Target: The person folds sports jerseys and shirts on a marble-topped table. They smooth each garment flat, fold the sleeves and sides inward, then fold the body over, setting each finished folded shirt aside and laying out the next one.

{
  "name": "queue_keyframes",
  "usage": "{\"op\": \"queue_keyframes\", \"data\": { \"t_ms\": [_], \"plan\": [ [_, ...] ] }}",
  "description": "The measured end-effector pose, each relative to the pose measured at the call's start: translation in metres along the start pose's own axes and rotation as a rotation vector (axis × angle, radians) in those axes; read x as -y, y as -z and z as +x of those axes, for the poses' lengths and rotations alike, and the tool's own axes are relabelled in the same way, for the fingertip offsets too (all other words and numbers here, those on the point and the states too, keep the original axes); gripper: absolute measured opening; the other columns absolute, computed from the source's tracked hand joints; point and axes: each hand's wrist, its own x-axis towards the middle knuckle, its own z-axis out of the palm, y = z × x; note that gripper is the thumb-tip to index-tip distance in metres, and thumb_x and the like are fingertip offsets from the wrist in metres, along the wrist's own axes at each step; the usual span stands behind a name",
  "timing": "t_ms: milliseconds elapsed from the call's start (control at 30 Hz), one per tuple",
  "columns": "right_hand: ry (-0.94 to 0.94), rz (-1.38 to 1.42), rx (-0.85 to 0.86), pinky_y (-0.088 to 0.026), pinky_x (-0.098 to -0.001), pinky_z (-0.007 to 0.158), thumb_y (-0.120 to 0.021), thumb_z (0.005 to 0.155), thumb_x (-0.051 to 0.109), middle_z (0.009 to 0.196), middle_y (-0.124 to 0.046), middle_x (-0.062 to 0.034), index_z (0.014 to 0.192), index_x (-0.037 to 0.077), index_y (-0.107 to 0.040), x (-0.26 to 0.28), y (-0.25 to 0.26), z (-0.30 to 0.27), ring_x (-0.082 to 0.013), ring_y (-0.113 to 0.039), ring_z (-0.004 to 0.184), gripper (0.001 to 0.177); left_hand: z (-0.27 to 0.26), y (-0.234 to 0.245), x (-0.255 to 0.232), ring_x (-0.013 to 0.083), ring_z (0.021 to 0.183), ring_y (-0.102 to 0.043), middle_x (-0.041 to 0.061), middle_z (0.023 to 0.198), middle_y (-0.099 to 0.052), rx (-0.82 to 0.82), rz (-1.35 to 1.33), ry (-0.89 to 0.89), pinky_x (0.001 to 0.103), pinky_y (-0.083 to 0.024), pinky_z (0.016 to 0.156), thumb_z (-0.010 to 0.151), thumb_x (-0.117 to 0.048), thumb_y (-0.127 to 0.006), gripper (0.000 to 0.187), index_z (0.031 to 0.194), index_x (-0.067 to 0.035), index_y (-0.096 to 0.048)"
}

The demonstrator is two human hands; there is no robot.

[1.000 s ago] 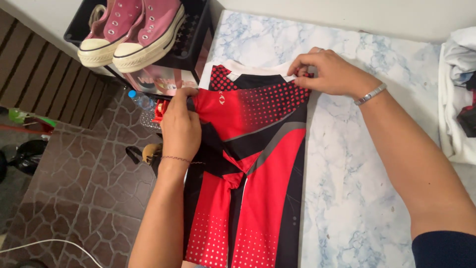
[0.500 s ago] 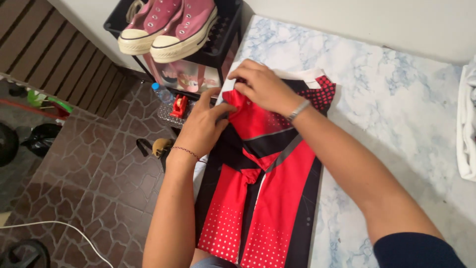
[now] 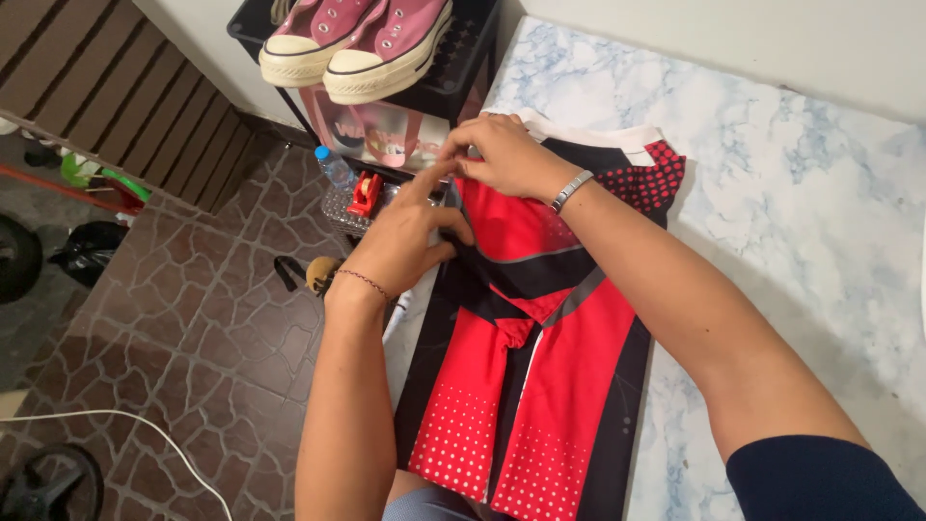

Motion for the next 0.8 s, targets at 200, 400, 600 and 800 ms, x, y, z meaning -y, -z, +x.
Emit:
{"op": "queue_keyframes", "data": {
  "t_ms": [200,400,600,800],
  "plan": [
    [0.036,0.268,0.008,-0.052,-0.0350,0.085,-0.069,0.094,0.015,0.099,-0.071,-0.0080,0.119,0.011,-0.074,0.005,0.009,-0.003,-0.0223,-0.066,0.094,0.025,-0.011,0.017,-0.020,0.0300,0.115,-0.056,0.005,0.120,-0.059,-0.009,0.036,0.044,0.042,-0.046,0.097,0.063,0.000,-0.081,0.019,0.076,-0.010,-0.072],
    [0.244,0.204,-0.117,-0.052,-0.0340,0.092,-0.075,0.093,0.010,0.103,-0.065,-0.0134,0.106,0.006,-0.077,-0.013,0.058,-0.055,-0.0245,-0.064,0.100,0.014,-0.002,0.008,-0.053,0.0297,0.109,-0.055,0.007,0.117,-0.055,-0.110,-0.058,-0.194,0.041,-0.046,0.093,0.070,-0.001,-0.079,0.018,0.082,-0.013,-0.073],
    [-0.371,0.565,-0.026,-0.053,-0.0257,0.074,-0.070,0.095,0.012,0.091,-0.072,-0.0003,0.103,0.004,-0.073,-0.037,0.116,-0.147,-0.0087,-0.064,0.081,0.012,0.014,-0.047,-0.086,0.0271,0.115,-0.058,0.009,0.134,-0.055,-0.095,-0.229,-0.426,0.039,-0.048,0.098,0.085,-0.011,-0.075,0.026,0.111,-0.011,-0.069],
    [-0.693,0.565,-0.085,-0.047,-0.0272,0.055,-0.072,0.093,0.014,0.082,-0.069,-0.0018,0.095,0.001,-0.068,-0.041,0.114,-0.191,-0.0089,-0.064,0.069,0.014,0.013,-0.082,-0.089,0.0232,0.095,-0.057,0.002,0.099,-0.063,-0.001,0.092,-0.455,0.041,-0.040,0.078,0.083,-0.027,-0.078,0.028,0.105,-0.011,-0.073]
  ]
}}
